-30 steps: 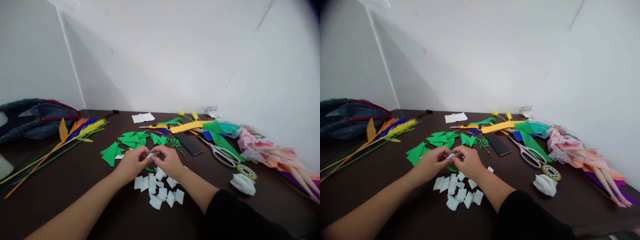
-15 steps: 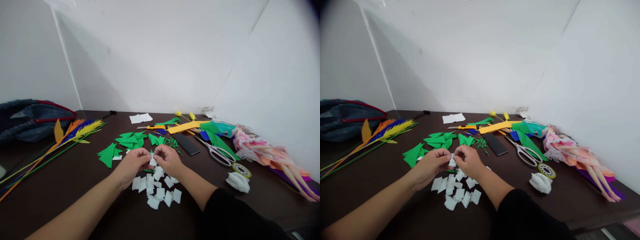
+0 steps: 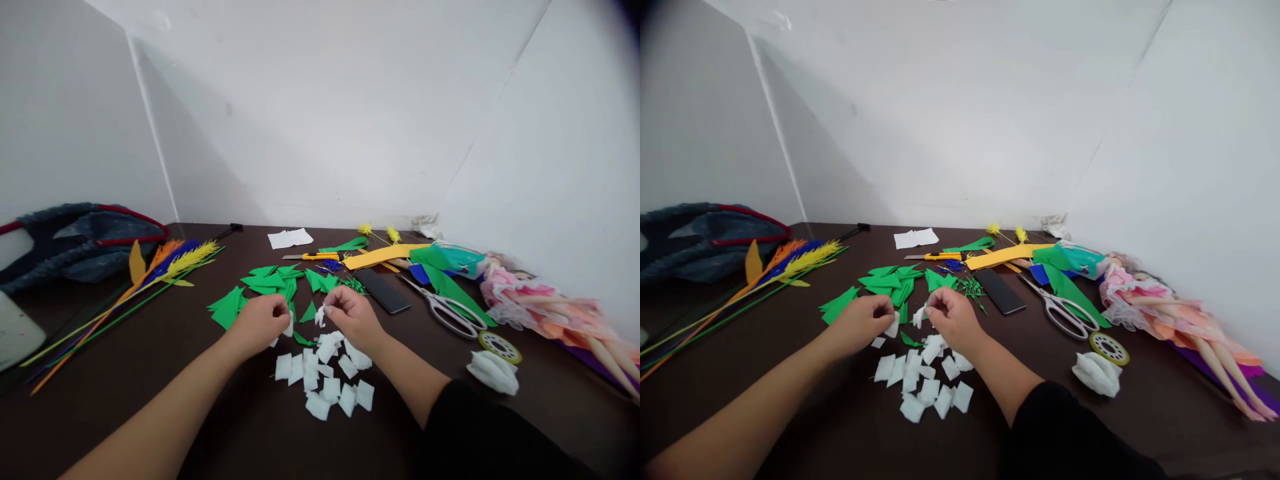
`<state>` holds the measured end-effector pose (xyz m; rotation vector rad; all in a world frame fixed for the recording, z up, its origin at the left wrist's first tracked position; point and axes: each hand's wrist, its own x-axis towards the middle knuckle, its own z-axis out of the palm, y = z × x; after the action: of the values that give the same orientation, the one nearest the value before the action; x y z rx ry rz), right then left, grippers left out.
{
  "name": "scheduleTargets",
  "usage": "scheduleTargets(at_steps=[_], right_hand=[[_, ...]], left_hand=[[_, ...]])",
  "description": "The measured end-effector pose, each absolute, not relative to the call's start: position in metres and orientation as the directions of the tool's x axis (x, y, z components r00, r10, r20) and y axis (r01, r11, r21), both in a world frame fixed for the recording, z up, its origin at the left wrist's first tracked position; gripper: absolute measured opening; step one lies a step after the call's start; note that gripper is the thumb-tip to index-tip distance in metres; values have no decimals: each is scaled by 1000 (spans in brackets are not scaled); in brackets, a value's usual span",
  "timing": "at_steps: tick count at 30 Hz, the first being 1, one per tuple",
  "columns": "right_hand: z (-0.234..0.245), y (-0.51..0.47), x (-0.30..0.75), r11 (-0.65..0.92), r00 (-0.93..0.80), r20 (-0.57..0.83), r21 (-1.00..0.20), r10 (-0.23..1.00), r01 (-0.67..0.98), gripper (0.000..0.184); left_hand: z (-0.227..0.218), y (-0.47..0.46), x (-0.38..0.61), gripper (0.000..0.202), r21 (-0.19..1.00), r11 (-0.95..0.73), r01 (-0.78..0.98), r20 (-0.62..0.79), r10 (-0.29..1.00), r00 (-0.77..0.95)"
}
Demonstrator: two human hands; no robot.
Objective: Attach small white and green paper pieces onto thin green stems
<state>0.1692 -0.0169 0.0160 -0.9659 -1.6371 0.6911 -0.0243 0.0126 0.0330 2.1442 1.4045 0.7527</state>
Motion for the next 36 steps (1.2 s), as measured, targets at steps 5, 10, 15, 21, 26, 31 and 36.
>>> scheduleTargets(at_steps=[5, 10, 15, 21, 26, 31, 36], right_hand=[[14, -18, 167, 543, -152, 524, -777, 838, 319, 3], [14, -18, 163, 607, -218, 575, -672, 789, 424, 8], [14, -18, 159, 618, -261, 567, -645, 781, 449, 9], [17, -18, 156, 662, -317, 588, -583, 744, 472, 10], [16, -18, 152, 692, -362, 600, -526, 714, 494, 12], [17, -20, 148, 670, -362, 565, -586, 741, 456, 11], [20, -23, 145, 626, -337, 528, -670, 779, 398, 10]], left_hand=[[37, 12, -27, 20, 709, -421, 565, 244, 899, 363], [36, -5, -10, 21, 936, -279, 217, 133, 846, 517], [29, -7, -6, 12, 979, -174, 110, 96, 860, 502], [27, -7, -6, 16, 998, 14, -65, 20, 869, 495], [23, -6, -8, 16, 985, 78, -153, 8, 870, 494], [24, -7, -12, 10, 987, 42, -154, 38, 876, 480], [25, -4, -21, 5, 993, 8, -117, 48, 880, 473]])
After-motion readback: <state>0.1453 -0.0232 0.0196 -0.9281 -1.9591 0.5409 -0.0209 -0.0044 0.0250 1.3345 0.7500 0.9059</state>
